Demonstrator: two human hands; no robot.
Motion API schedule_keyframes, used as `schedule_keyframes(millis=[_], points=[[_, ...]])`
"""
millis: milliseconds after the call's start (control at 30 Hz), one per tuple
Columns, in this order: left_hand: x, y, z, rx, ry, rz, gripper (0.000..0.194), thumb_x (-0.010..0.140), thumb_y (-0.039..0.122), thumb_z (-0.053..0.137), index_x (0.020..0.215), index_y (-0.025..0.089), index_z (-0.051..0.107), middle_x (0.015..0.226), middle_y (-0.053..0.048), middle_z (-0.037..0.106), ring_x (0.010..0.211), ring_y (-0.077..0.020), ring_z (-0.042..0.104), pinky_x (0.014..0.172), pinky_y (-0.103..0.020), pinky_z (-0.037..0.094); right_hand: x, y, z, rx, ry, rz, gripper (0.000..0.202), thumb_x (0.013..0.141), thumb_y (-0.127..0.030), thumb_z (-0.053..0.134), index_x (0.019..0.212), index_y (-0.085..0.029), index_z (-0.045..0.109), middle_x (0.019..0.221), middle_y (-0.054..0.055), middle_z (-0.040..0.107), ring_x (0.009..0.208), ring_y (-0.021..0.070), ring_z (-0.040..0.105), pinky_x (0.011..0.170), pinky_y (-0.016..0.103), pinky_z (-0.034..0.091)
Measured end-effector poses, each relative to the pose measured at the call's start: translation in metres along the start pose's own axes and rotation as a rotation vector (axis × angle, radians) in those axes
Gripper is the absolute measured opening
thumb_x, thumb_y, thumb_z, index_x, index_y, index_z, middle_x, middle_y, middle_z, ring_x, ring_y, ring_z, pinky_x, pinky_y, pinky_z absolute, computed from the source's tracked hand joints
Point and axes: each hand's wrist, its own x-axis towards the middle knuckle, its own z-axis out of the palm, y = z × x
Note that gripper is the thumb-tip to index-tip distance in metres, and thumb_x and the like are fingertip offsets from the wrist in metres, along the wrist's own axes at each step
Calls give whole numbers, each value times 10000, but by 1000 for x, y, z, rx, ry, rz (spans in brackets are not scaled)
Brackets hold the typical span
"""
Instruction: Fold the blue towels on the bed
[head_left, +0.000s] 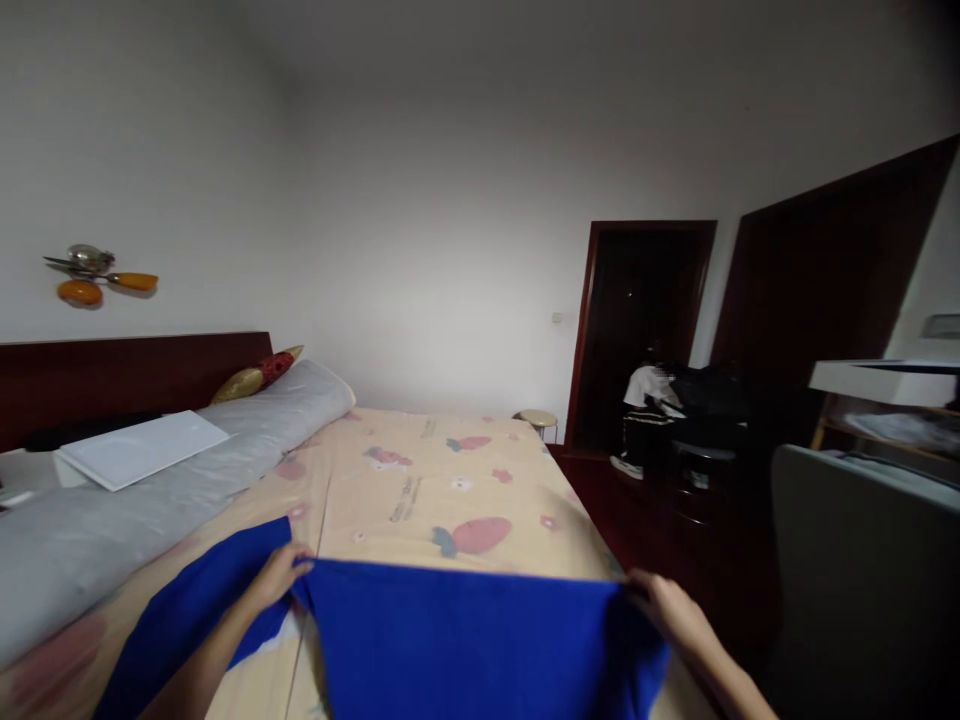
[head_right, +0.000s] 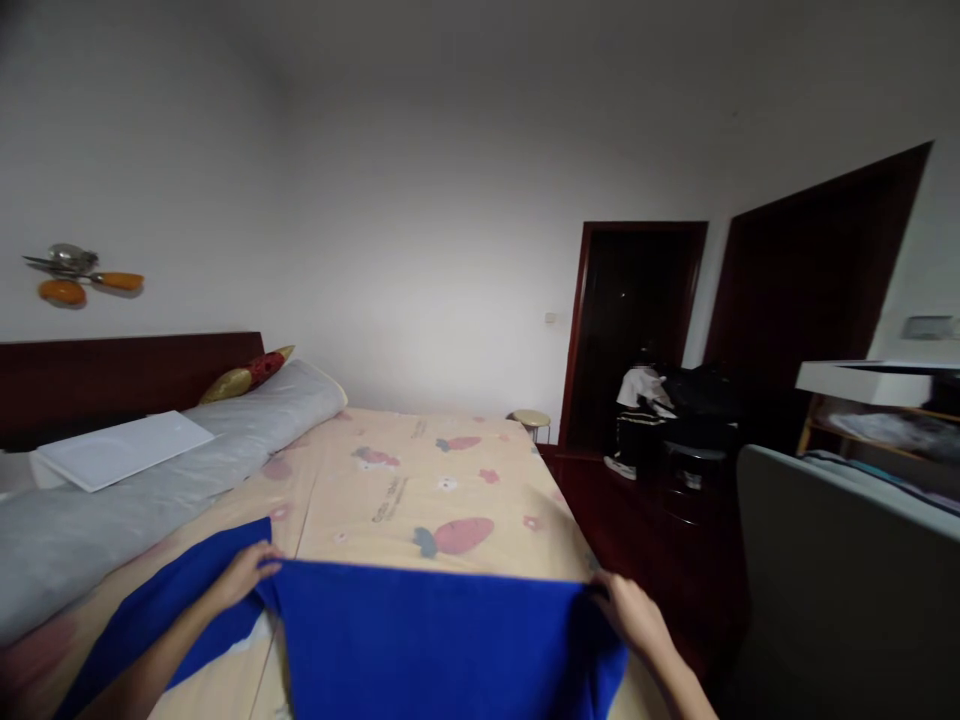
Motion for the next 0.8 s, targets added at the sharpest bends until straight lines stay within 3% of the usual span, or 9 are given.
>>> schedule_keyframes(millis=[100,200,267,333,433,667,800], points=[[51,24,-38,4,175,134,515,651,717,567,768,229,684,876,-77,683,945,-288,621,958,-447,469,36,-31,-57,21,192,-48,280,796,-460,463,873,-273,657,874,28,725,805,223,663,692,306,455],[74,35,-75,2,278,234,549,727,706,518,893,216,701,989,-80,675,1033,-267,595,1014,-427,438,49,-48,-96,62,390,-110,340,783,-556,490,827,-256,644,808,32,706,738,208,643,650,290,444],[73,32,-90,-3,287,265,547,748,692,518,935,212,704,1049,-76,678,1068,-255,590,1033,-411,428,48,-49,-104,87,435,-151,359,748,-576,515,789,-245,647,758,37,687,687,200,623,622,286,443],[62,20,-91,-3,249,262,532,747,676,534,925,207,711,1057,-76,694,1052,-249,608,1017,-396,446,41,-42,-96,127,411,-178,347,708,-551,537,782,-237,665,746,44,682,668,199,614,624,292,456],[28,-11,-63,16,161,205,469,746,615,556,910,207,720,973,-68,730,962,-236,651,942,-369,496,24,-22,-58,203,315,-161,324,648,-496,555,776,-237,702,790,60,710,724,224,643,680,318,496],[-88,-88,54,142,77,51,153,666,376,578,637,263,676,720,-22,731,775,-235,684,769,-347,537,-51,42,88,460,100,97,373,565,-522,534,722,-256,743,875,76,757,880,296,704,826,376,552],[-140,-117,87,228,52,18,88,568,227,576,555,279,645,675,-6,719,764,-246,689,747,-344,526,-114,77,157,479,38,202,298,526,-491,546,652,-303,740,841,48,760,876,314,712,811,394,575]])
